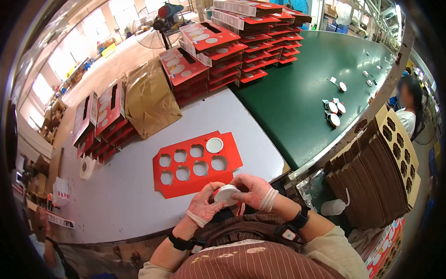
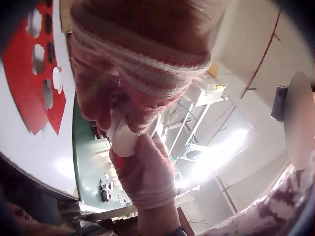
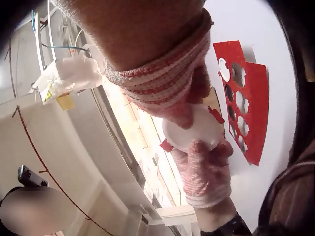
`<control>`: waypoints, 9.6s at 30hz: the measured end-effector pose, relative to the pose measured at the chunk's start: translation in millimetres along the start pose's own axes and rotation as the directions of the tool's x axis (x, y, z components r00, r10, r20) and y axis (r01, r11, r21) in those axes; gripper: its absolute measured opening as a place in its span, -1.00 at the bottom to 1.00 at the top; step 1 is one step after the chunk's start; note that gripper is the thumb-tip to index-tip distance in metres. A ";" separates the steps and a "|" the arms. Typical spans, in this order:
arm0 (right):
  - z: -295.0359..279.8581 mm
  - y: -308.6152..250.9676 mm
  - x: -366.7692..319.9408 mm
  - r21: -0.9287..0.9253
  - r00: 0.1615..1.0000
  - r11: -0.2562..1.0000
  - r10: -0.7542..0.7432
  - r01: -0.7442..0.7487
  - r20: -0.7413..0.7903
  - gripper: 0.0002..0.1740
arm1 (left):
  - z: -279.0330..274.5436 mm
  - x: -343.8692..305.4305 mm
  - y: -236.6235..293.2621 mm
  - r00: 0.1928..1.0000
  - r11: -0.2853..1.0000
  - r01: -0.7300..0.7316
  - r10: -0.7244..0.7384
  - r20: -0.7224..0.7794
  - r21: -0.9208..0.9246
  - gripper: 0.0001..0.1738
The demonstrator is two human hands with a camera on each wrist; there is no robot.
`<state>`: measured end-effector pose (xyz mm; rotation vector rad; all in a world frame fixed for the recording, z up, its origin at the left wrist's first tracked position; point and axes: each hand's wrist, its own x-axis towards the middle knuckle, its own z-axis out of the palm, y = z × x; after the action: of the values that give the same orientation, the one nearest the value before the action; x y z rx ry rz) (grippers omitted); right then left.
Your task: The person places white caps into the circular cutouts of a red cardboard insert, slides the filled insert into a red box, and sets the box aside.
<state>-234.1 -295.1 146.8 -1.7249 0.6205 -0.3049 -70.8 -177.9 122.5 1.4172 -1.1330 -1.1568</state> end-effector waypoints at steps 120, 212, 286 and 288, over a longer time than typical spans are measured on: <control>-318.1 161.8 66.7 0.442 -0.399 0.570 0.208 -0.692 -0.893 -0.31 | -43.0 78.8 -71.0 0.397 0.271 0.878 -0.874 0.282 -0.394 -0.21; 43.0 52.9 157.3 -0.293 0.907 0.866 0.420 -0.406 -0.015 -0.66 | -91.8 56.6 -88.9 0.754 0.471 0.499 -0.650 0.096 -0.727 -0.70; -279.3 179.8 129.5 0.092 0.241 0.903 0.208 -0.419 -0.948 -0.67 | -159.9 33.9 -211.2 0.689 0.609 0.103 -0.614 -0.385 -0.786 -0.31; -250.0 158.7 135.3 0.026 0.345 0.949 0.140 -0.315 -0.928 -0.66 | -98.8 43.5 -118.4 0.717 0.979 0.200 -0.113 -0.688 0.047 -0.46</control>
<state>-290.0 -597.4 39.7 -1.4434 1.7642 -1.1032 42.7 -195.6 10.7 1.8498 -0.5557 -0.5668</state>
